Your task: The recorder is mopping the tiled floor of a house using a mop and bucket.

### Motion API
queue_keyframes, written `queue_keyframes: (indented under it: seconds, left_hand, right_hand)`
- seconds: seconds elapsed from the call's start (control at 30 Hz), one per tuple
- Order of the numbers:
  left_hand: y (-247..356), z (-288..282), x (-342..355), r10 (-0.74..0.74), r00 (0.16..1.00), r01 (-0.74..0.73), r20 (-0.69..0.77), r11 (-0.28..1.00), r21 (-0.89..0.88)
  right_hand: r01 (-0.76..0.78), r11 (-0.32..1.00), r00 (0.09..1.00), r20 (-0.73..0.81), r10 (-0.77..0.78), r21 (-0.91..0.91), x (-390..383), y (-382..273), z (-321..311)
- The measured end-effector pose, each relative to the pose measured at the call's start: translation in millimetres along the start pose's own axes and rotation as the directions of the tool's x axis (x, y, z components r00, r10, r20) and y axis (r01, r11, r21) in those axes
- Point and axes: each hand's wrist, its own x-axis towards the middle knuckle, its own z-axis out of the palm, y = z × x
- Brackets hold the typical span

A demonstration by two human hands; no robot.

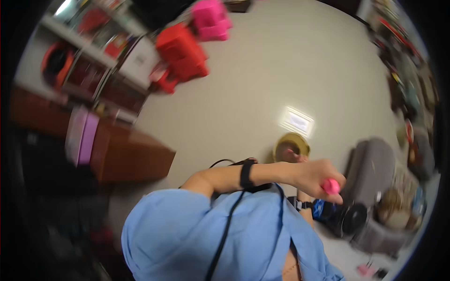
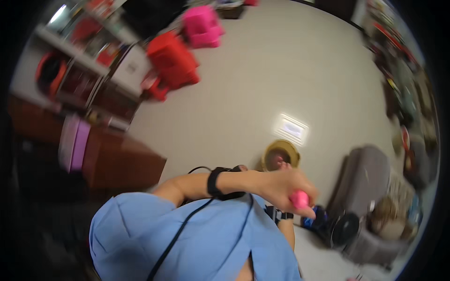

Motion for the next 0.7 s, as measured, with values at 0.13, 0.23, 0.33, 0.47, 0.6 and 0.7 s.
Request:
queue_keyframes:
  seconds: [0.13,0.23,0.33,0.47,0.6,0.7]
  left_hand:
    - [2.7,3.4,1.2,-0.042,0.999,0.044,-0.024,0.996,0.073]
    - [6.3,1.3,-1.0,0.012,0.998,-0.005,-0.064,0.994,0.113]
    - [0.2,7.7,-2.1,0.070,0.983,-0.055,-0.169,0.994,0.095]
    - [-8.5,7.7,-7.7,0.002,0.936,-0.039,-0.353,0.994,-0.098]
    - [1.4,0.4,-37.4,-0.015,0.888,0.054,-0.460,0.996,0.073]
    - [7.3,7.6,-38.5,-0.016,0.901,0.043,-0.434,0.998,0.052]
  right_hand:
    - [-0.275,0.951,0.961,0.057,0.270,0.138,-4.1,14.9,-50.8]
    - [-0.419,0.884,0.907,0.053,0.417,0.206,-2.5,21.6,-90.7]
    - [-0.505,0.822,0.856,0.036,0.515,0.264,0.1,26.0,-123.5]
    - [-0.595,0.750,0.793,0.059,0.606,0.288,13.8,36.3,-142.2]
    - [-0.638,0.703,0.749,0.043,0.661,0.315,3.3,41.3,-146.8]
    - [-0.688,0.653,0.701,0.055,0.711,0.317,-1.7,48.7,-146.2]
